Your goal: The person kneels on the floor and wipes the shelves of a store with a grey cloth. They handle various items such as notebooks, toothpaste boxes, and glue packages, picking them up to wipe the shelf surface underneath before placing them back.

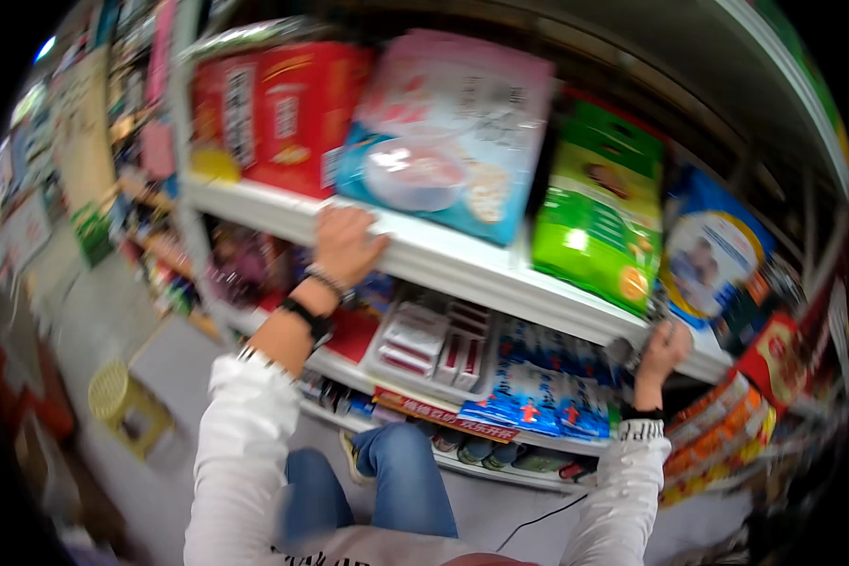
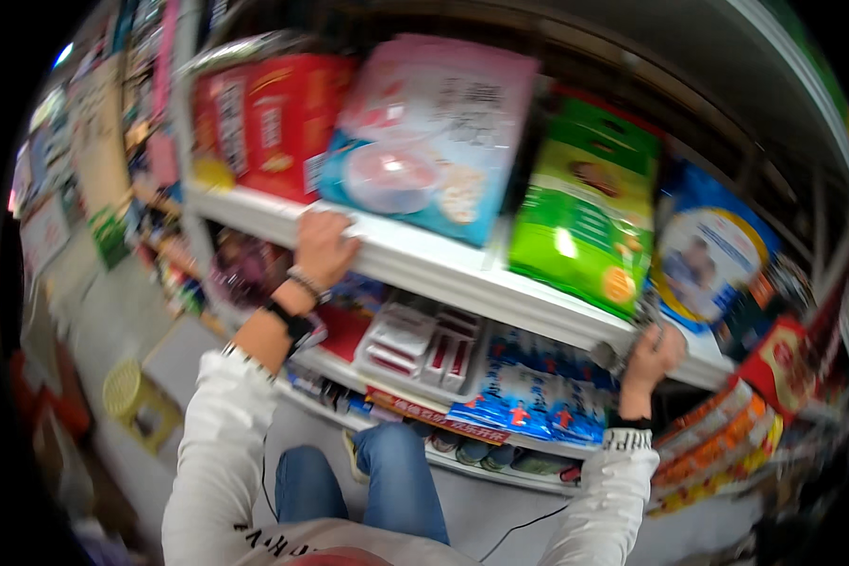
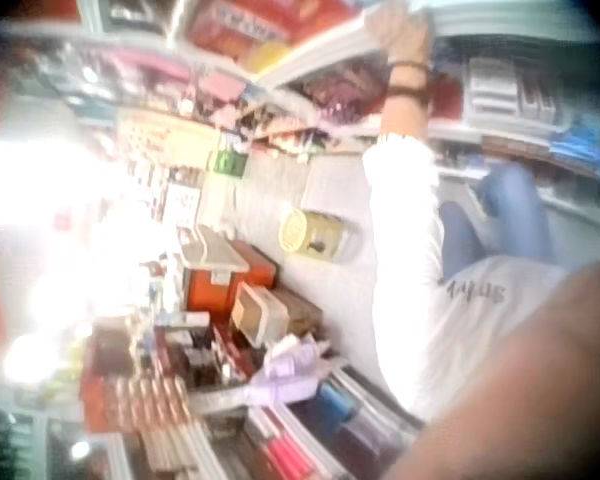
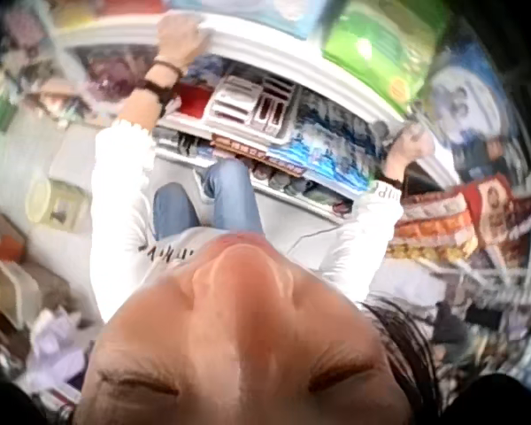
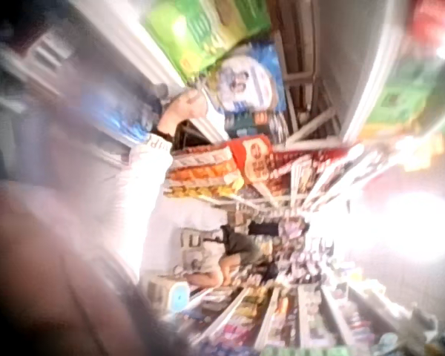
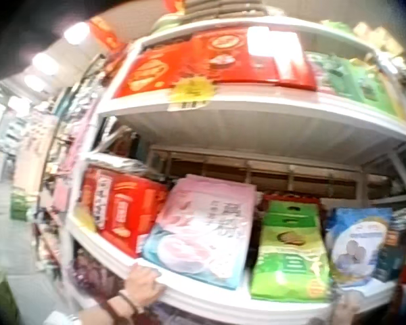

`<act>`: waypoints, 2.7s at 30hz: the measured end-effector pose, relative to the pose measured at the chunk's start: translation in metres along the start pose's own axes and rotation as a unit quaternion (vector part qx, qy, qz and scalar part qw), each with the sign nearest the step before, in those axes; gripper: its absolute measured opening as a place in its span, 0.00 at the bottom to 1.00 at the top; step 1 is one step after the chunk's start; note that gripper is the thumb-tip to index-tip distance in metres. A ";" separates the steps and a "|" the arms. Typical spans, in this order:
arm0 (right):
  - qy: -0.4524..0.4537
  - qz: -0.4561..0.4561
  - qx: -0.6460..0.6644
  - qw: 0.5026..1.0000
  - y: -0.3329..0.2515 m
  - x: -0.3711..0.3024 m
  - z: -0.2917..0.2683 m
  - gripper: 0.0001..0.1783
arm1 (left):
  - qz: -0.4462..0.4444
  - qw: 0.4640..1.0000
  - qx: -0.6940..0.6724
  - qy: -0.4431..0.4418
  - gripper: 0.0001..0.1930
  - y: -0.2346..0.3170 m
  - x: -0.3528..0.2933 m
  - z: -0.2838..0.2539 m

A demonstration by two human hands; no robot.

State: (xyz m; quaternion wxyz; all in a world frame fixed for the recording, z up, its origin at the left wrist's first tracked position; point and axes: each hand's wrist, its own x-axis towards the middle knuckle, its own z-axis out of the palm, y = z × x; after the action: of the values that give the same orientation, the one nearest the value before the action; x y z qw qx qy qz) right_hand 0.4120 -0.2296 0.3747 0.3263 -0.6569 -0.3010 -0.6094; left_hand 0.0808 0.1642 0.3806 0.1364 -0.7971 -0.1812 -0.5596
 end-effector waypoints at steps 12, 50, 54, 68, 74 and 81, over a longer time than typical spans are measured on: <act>-0.283 0.028 0.414 0.865 -0.177 -0.151 -0.030 0.16 | -0.260 0.872 -0.327 -0.255 0.31 0.048 -0.225 -0.073; -0.623 -0.375 0.680 0.091 -0.525 -0.312 -0.194 0.42 | -0.752 0.516 -0.348 0.216 0.26 0.177 -0.416 -0.331; -0.556 -0.457 0.685 0.119 -0.516 -0.296 -0.203 0.40 | -0.681 0.597 -0.341 0.250 0.22 0.189 -0.448 -0.323; -0.544 -0.405 0.638 0.364 -0.442 -0.287 -0.103 0.22 | -0.745 0.434 -0.261 0.434 0.20 0.206 -0.480 -0.369; -0.561 -0.379 0.637 0.369 -0.414 -0.285 -0.109 0.21 | -0.741 0.445 -0.329 0.379 0.22 0.190 -0.470 -0.338; -0.535 -0.343 0.708 0.307 -0.422 -0.291 -0.138 0.24 | -0.730 0.478 -0.414 0.258 0.21 0.185 -0.449 -0.314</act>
State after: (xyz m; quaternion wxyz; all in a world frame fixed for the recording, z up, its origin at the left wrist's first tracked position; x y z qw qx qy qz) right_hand -0.0287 -0.0833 0.1167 0.1959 -0.1938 -0.9238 0.2656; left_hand -0.2401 -0.1952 0.0611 -0.6265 -0.1610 -0.4022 -0.6479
